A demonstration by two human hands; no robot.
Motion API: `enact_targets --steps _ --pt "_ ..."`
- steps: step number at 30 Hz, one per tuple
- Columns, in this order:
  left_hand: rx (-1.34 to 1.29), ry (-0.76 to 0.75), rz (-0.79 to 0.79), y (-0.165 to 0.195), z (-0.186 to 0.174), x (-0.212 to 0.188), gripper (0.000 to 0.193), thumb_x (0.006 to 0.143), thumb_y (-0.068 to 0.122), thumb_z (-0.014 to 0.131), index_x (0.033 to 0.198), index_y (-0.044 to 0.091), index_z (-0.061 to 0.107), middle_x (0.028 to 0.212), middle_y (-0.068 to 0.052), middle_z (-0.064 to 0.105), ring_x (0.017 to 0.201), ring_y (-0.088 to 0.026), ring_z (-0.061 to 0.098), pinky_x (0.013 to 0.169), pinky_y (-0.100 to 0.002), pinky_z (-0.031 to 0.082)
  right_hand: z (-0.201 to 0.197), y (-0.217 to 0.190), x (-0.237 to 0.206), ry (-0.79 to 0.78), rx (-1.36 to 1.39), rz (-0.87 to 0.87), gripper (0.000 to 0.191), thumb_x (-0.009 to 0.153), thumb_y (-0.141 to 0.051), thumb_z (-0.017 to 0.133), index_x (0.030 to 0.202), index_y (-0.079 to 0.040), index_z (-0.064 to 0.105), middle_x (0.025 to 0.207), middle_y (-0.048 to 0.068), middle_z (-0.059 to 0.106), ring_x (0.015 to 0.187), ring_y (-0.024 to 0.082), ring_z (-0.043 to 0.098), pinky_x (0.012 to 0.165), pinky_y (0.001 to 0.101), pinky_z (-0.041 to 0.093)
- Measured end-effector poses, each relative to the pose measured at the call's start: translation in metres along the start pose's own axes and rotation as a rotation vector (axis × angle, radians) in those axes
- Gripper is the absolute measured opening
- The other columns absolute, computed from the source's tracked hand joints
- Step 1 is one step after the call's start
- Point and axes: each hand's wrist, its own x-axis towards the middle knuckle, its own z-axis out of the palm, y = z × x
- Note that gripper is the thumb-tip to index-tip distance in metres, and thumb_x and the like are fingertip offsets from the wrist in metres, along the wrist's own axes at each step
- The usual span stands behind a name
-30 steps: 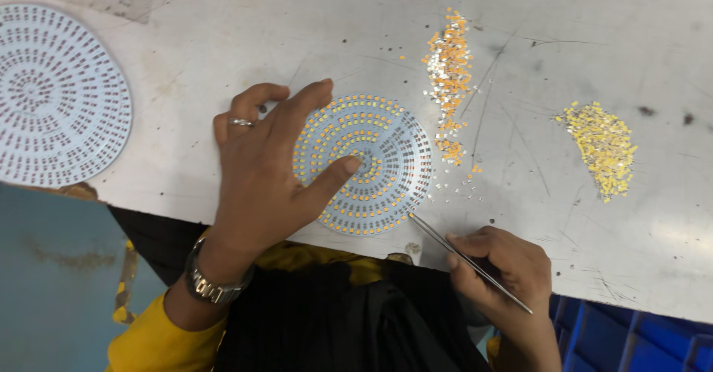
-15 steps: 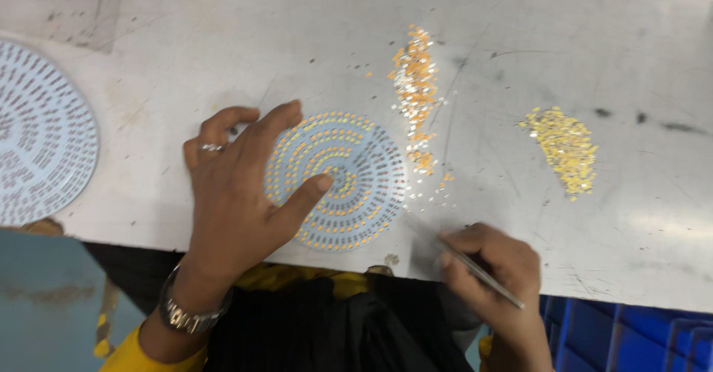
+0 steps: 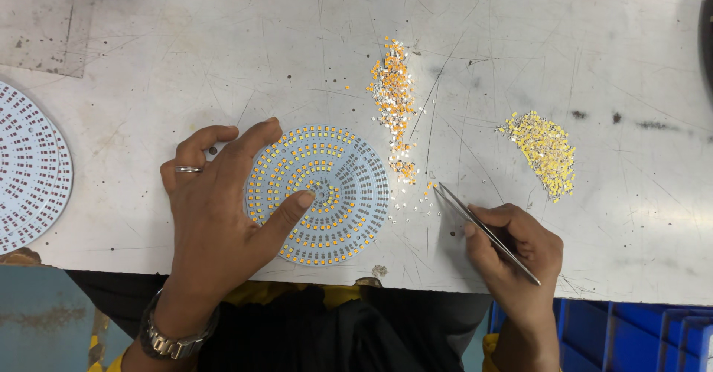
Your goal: The person uses tweezers to pick small yellow LED components from a pile on the table and places them into empty slots on a circular LED board. The left hand stabilizes the board while the right hand repeatedly picks and places LEDs in a spiral pattern.
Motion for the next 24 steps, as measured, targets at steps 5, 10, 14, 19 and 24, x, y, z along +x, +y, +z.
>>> enact_targets --steps 5,10,14,19,24 --pt "0.003 -0.007 -0.002 0.000 0.001 0.000 0.069 0.091 0.053 0.071 0.139 0.004 0.059 0.127 -0.009 0.071 0.133 -0.034 0.047 0.109 -0.051 0.024 -0.002 0.002 0.000 0.005 0.001 0.020 0.016 0.090 -0.007 0.077 0.102 0.004 0.073 0.074 0.002 0.068 0.063 0.002 0.054 0.057 0.0166 0.040" --pt "0.011 0.000 0.007 0.001 0.001 0.002 0.068 0.091 0.052 0.072 0.139 0.005 0.058 0.125 -0.008 0.071 0.133 -0.034 0.048 0.109 -0.050 0.025 -0.002 0.003 0.000 -0.009 0.032 0.016 0.017 0.089 -0.007 0.076 0.102 0.003 0.073 0.076 0.000 0.069 0.064 0.001 0.056 0.058 0.0160 0.042" --pt "-0.001 0.012 0.007 0.003 0.000 0.004 0.068 0.090 0.050 0.074 0.140 0.007 0.058 0.124 -0.007 0.072 0.130 -0.032 0.048 0.107 -0.050 0.027 0.000 0.001 0.000 -0.021 0.034 0.048 0.015 0.090 -0.005 0.075 0.102 0.003 0.074 0.075 0.001 0.068 0.063 0.002 0.052 0.057 0.0176 0.038" --pt "-0.006 0.036 0.009 0.002 0.002 0.002 0.069 0.090 0.049 0.075 0.142 0.008 0.057 0.125 -0.007 0.072 0.129 -0.030 0.049 0.103 -0.049 0.028 0.009 -0.004 -0.002 -0.197 0.067 -0.052 0.013 0.084 -0.006 0.077 0.095 0.001 0.074 0.073 0.002 0.069 0.060 0.005 0.056 0.055 0.0192 0.041" --pt "-0.018 0.037 0.016 0.002 0.002 0.004 0.069 0.090 0.049 0.075 0.142 0.008 0.058 0.121 -0.006 0.072 0.129 -0.029 0.049 0.102 -0.049 0.028 0.013 -0.009 0.000 -0.319 0.006 -0.225 0.015 0.077 -0.011 0.080 0.090 -0.004 0.075 0.073 0.003 0.072 0.056 0.008 0.064 0.053 0.0203 0.046"
